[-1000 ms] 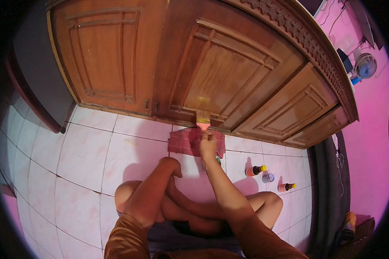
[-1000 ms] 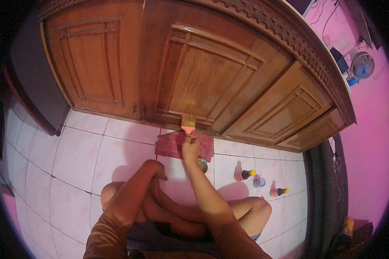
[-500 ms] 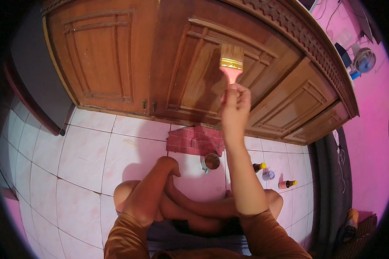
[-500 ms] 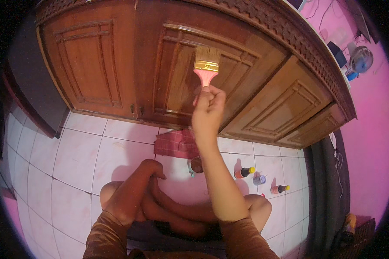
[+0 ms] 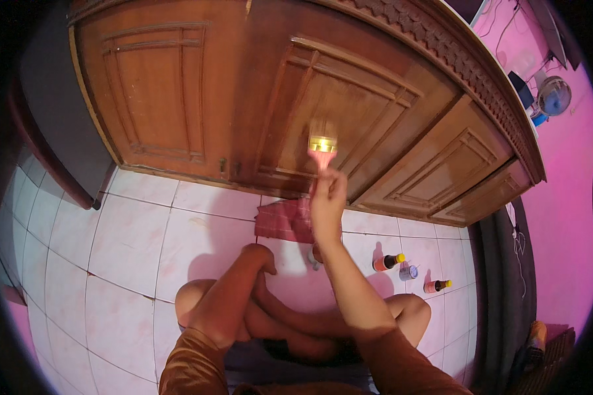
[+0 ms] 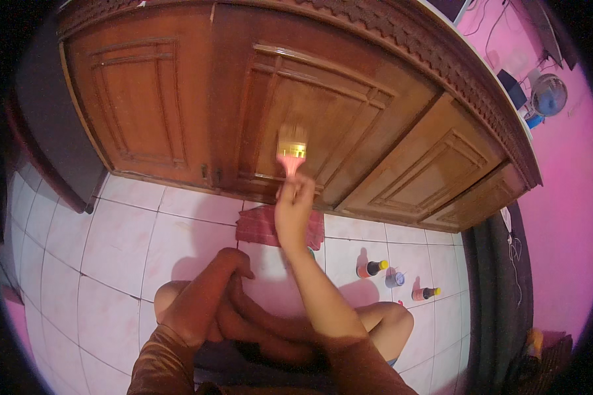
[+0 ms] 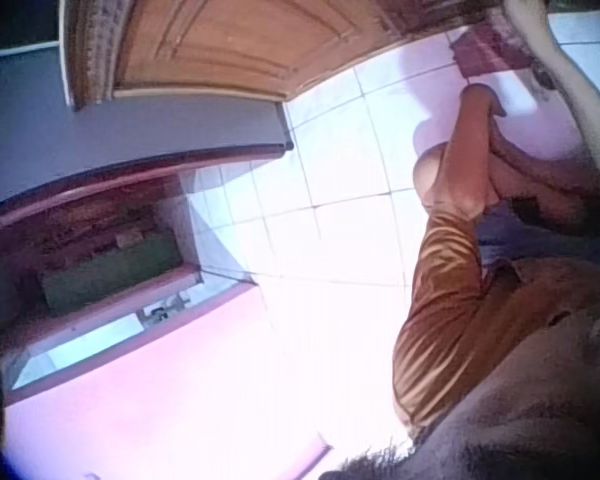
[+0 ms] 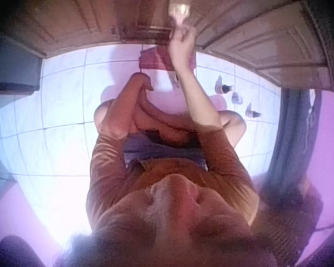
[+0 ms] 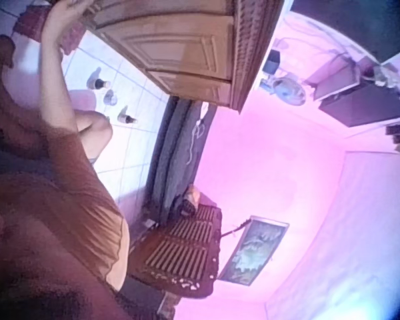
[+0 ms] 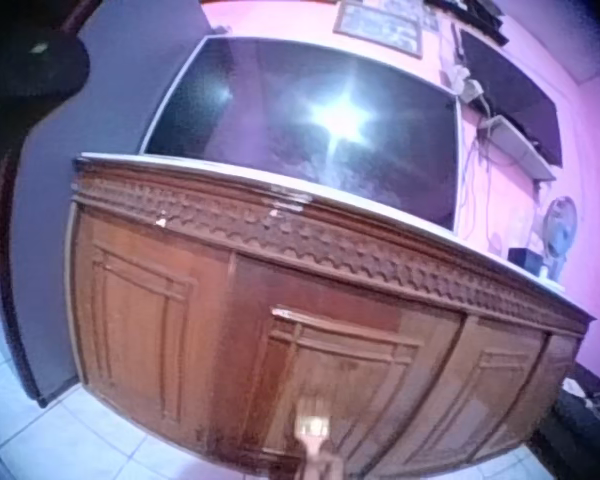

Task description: The person paints the wooden surface of a cabinet door using a brush, dips the brush into a small container of brown paint, and continues to apply the paint to the wood while sitting on the floor.

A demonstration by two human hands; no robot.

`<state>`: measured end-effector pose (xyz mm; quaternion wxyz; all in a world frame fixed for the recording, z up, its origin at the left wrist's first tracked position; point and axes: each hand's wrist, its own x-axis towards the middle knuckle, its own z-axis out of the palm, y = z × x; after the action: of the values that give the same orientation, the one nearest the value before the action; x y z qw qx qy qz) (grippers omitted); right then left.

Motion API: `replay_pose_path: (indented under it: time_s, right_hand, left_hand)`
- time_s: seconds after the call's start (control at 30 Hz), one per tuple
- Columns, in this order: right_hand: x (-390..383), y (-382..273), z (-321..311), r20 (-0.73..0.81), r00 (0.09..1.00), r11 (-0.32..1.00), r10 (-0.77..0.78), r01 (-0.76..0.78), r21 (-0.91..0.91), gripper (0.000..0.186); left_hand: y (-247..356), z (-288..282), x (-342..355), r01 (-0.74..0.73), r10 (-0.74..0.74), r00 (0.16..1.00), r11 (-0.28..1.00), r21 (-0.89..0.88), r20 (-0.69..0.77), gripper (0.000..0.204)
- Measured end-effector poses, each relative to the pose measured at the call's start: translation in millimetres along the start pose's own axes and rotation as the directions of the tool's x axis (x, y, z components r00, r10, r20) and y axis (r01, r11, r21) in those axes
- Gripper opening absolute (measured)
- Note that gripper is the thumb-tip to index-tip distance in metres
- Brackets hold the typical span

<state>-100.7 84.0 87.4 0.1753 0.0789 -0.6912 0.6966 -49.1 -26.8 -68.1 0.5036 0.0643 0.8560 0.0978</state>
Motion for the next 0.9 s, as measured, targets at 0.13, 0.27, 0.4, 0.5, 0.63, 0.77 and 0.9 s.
replay_pose_path:
  time_s: [0.13,0.27,0.4,0.5,0.63,0.77,0.9]
  right_hand:
    - [39.0,-56.2,17.4,0.023,0.997,0.997,-0.071,0.071,0.007,0.019]
    - [49.1,25.9,-0.6,-0.023,0.991,0.969,-0.130,0.122,-0.214,0.021]
    - [-1.0,33.0,5.5,0.013,0.994,0.991,0.107,-0.105,-0.085,0.021]
    - [2.6,-18.3,19.2,-0.012,0.999,0.996,-0.042,0.041,-0.080,0.021]
    - [39.5,-58.9,31.4,-0.004,0.993,0.992,-0.116,0.116,-0.052,0.022]
    - [45.4,-35.3,36.2,-0.040,0.994,0.981,-0.106,0.098,-0.166,0.024]
    - [23.9,-48.7,34.9,-0.024,0.997,0.994,-0.076,0.074,-0.074,0.026]
  left_hand:
    - [1.6,-4.7,-5.6,0.002,-0.001,1.000,0.999,-0.055,0.015,0.058]
    - [19.2,-13.7,-1.0,-0.020,0.021,1.000,0.999,-0.038,0.022,0.058]
    - [6.6,-2.5,1.5,-0.036,0.036,0.998,0.999,-0.001,-0.048,0.058]
    - [2.1,1.6,-1.7,-0.026,0.029,0.996,0.999,0.032,-0.082,0.058]
    - [6.3,-4.0,2.0,-0.030,0.030,0.999,0.999,0.013,-0.042,0.057]
    - [12.0,-5.2,2.5,-0.029,0.029,0.999,1.000,0.005,-0.034,0.056]
    - [8.1,-3.6,1.1,-0.020,0.021,0.999,1.000,0.016,-0.045,0.057]
